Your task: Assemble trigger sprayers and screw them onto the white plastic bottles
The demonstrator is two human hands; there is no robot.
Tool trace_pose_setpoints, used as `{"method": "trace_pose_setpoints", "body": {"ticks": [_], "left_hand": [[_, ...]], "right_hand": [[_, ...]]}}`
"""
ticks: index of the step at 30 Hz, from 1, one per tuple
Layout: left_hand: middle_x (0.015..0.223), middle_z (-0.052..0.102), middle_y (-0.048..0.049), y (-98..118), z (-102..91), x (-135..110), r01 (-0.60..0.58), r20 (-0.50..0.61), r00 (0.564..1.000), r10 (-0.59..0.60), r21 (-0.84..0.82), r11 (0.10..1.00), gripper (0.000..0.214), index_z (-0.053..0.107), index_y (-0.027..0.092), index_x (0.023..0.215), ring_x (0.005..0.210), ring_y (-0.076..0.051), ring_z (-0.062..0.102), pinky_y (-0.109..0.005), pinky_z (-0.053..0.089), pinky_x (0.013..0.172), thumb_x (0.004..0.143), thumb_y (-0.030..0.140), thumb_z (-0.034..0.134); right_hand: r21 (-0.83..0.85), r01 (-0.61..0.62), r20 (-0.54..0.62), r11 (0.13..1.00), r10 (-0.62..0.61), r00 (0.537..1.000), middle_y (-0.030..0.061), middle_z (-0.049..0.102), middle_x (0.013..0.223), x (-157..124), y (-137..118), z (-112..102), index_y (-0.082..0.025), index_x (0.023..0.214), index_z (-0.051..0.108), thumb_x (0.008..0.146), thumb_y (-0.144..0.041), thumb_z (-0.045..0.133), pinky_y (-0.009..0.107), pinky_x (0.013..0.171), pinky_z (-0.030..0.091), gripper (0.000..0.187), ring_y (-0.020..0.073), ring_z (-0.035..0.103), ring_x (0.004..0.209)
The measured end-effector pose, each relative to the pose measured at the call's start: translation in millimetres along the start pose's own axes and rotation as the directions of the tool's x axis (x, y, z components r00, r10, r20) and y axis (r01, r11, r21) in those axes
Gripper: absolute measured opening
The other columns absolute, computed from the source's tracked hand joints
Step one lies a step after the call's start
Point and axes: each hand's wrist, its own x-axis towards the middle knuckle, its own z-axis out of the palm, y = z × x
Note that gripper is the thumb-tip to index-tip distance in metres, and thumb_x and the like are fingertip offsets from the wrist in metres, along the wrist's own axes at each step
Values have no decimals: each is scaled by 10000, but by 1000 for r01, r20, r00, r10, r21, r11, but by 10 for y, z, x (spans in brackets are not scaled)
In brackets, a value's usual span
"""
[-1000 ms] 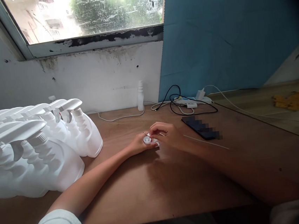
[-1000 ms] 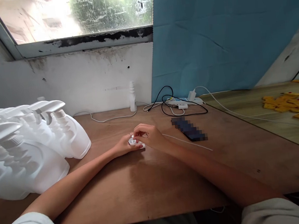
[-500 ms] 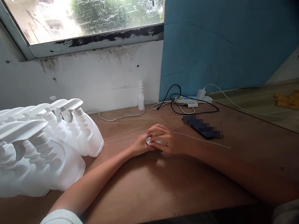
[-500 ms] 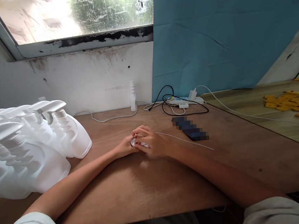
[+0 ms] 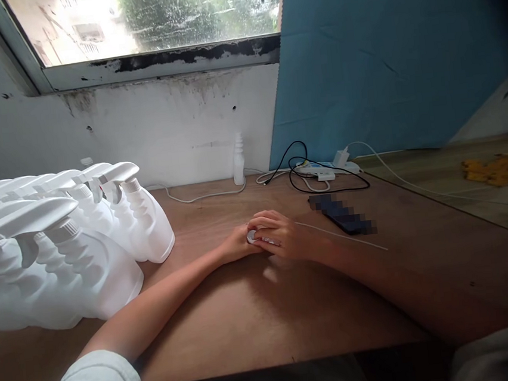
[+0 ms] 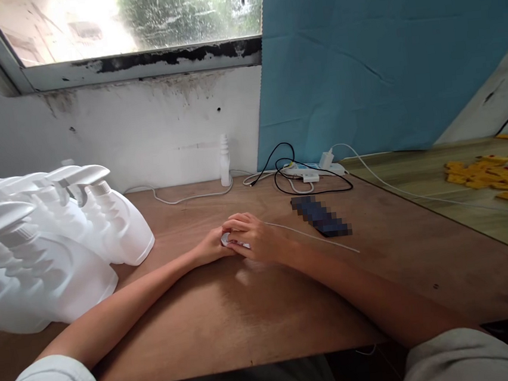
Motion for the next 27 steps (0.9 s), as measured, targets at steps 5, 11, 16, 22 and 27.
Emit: {"method": "trace_pose_setpoints", "body": {"ticks": [5,11,16,22,27], "left_hand": [[1075,667,-75,-52,7,-1,-19,20,1000,19,2,1000,344,630,155,1048,983,-220,628,-309,521,856,731,264,705],[1233,623,-84,-15,16,5,-25,23,999,26,-63,998,424,608,181,1141,1141,-238,596,-309,506,958,734,247,708],[1199,645,-79,14,8,4,1,22,1000,0,-63,998,363,633,167,1108,1116,-239,611,-314,520,942,751,205,690],[1090,666,-69,21,2,-2,-29,29,999,29,7,1000,284,644,170,1014,1003,-212,628,-296,521,874,744,232,709],[1047,660,-74,23,8,1,-24,26,999,24,1,1000,269,630,140,995,973,-217,626,-312,514,844,753,246,685]], "right_hand": [[-8,-27,-28,1000,27,999,97,616,1146,-8,-41,4,-211,984,633,908,-245,543,453,967,457,122,262,567,1078],[39,-44,17,998,43,999,116,577,1187,28,-44,37,-192,1023,614,877,-205,556,445,971,460,158,257,526,1133],[105,-51,18,993,49,999,114,579,1168,54,-46,48,-197,1008,603,887,-184,546,425,984,461,134,246,505,1142],[59,-80,-21,995,81,996,132,537,1233,-8,-73,20,-183,1064,587,890,-198,551,422,990,454,177,237,514,1159],[-34,32,-45,999,-33,998,99,591,1166,-17,-31,6,-197,951,614,877,-182,556,462,975,435,95,253,517,1131]]}}
